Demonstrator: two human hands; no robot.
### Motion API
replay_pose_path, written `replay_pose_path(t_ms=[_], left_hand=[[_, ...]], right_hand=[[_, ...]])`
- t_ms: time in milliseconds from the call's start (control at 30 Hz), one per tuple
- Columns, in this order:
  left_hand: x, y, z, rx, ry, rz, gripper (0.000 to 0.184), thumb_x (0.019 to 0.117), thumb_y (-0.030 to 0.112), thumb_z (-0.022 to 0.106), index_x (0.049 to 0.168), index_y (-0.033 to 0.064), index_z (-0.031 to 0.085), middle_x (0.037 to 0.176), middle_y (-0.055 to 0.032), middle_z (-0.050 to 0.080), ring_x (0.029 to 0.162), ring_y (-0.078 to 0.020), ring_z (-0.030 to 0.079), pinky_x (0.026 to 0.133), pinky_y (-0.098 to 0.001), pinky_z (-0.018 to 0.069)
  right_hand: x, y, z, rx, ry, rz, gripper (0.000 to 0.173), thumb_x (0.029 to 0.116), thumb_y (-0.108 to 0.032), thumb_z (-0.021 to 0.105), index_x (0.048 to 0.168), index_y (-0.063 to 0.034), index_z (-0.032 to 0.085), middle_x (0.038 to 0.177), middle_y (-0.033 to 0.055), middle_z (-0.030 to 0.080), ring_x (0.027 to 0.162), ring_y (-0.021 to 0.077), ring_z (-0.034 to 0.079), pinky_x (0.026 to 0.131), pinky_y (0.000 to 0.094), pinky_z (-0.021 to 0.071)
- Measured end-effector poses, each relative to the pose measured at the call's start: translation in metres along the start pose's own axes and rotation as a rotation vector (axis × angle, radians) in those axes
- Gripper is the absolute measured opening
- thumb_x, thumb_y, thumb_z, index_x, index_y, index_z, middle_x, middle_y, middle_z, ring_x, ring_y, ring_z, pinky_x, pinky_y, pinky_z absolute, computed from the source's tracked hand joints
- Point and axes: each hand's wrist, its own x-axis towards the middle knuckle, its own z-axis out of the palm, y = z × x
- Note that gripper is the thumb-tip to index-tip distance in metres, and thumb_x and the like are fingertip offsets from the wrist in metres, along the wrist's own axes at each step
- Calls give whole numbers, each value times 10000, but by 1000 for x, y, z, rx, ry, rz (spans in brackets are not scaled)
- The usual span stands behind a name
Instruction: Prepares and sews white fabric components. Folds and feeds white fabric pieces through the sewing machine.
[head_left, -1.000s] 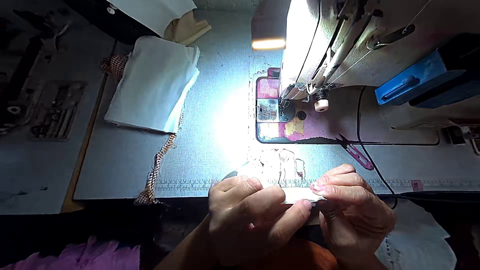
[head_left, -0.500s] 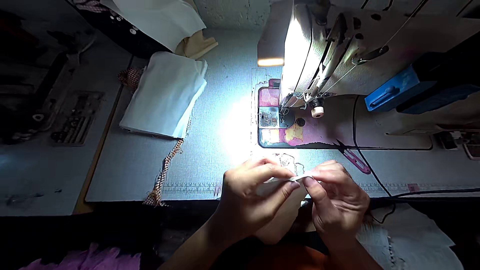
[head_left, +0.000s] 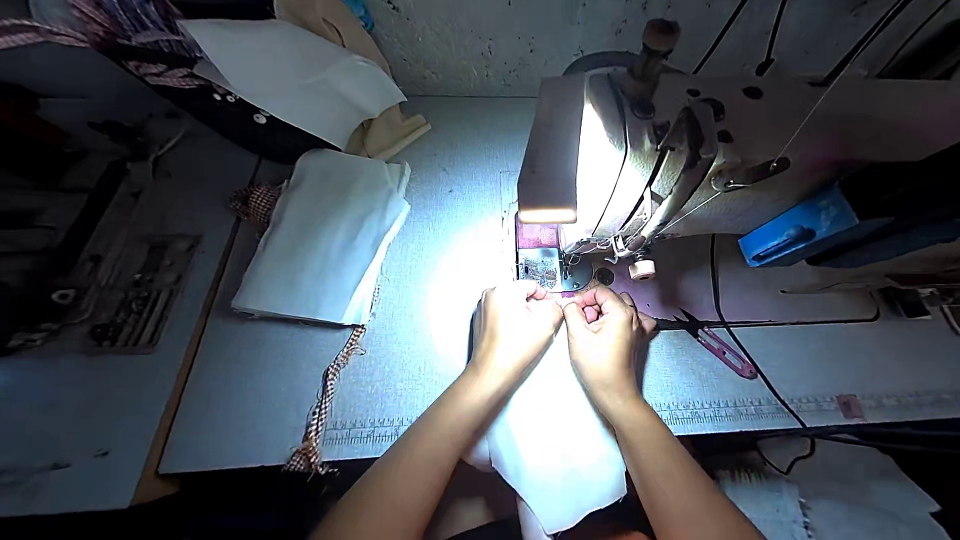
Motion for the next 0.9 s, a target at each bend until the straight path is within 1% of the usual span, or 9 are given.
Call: replay_pose_path(t_ms=[133, 233, 300, 367, 400, 500, 600, 733, 900], left_hand=[[12, 5, -4, 74, -83, -44, 167, 860, 243, 750, 724, 181, 676, 599, 44, 559, 580, -131, 554, 540, -393, 424], [20, 14, -9, 116, -156, -126, 212, 822, 252, 816, 696, 172, 665, 635, 15, 589, 645, -174, 588, 586, -444, 433], [25, 17, -10, 116, -190, -167, 234, 801, 266, 841, 686, 169, 662, 654, 7, 592, 671, -187, 587, 604, -459, 431], [28, 19, -10, 115, -208, -179, 256, 795, 276, 846, 674, 161, 651, 659, -1, 591, 676, -196, 587, 605, -461, 431], [29, 19, -10, 119, -216, -182, 254, 798, 282, 843, 679, 157, 656, 672, -6, 600, 687, -200, 593, 611, -464, 436], [29, 17, -10, 132, -224, -162, 260, 807, 294, 832, 681, 158, 650, 671, -5, 603, 683, -197, 594, 605, -456, 432], [30, 18, -10, 137, -240, -163, 258, 813, 290, 841, 696, 147, 661, 688, -16, 611, 703, -208, 599, 618, -466, 443], [37, 20, -12, 150, -244, -221, 220, 813, 301, 851, 715, 165, 709, 684, -8, 634, 700, -199, 613, 622, -469, 452], [58, 21, -13, 192, -262, -213, 251, 795, 295, 858, 685, 151, 684, 679, -21, 629, 698, -212, 607, 617, -477, 444]], right_hand=[[9, -9, -7, -120, -134, 57, 169, 868, -199, 703, 761, -112, 603, 738, 42, 582, 799, 234, 581, 865, 543, 380], [19, -12, -17, -138, -262, 123, 195, 867, -197, 740, 847, -97, 573, 835, 80, 596, 844, 267, 575, 860, 565, 375], [18, -4, -19, -71, -227, 77, 196, 867, -185, 738, 913, -95, 570, 834, 80, 576, 813, 261, 556, 815, 550, 383], [17, 11, -25, 21, -167, -36, 151, 927, -191, 695, 1019, -85, 638, 806, 45, 587, 737, 197, 570, 719, 481, 459], [17, 20, -30, 33, -154, -114, 161, 960, -196, 640, 1079, -93, 677, 845, 31, 616, 773, 180, 589, 747, 475, 469], [13, 34, -42, -106, -204, -378, 327, 998, -166, 515, 1204, -222, 763, 1053, 42, 663, 1001, 239, 608, 885, 559, 395], [11, 38, -44, -262, -266, -495, 413, 970, -125, 535, 1248, -337, 755, 1071, 59, 640, 1029, 285, 576, 876, 570, 362], [11, 37, -41, -296, -253, -467, 435, 967, -137, 522, 1258, -370, 745, 1076, 50, 661, 1054, 295, 584, 897, 587, 358], [15, 31, -32, -309, -250, -359, 471, 986, -151, 498, 1327, -408, 696, 1125, 45, 658, 1090, 313, 580, 928, 665, 336]])
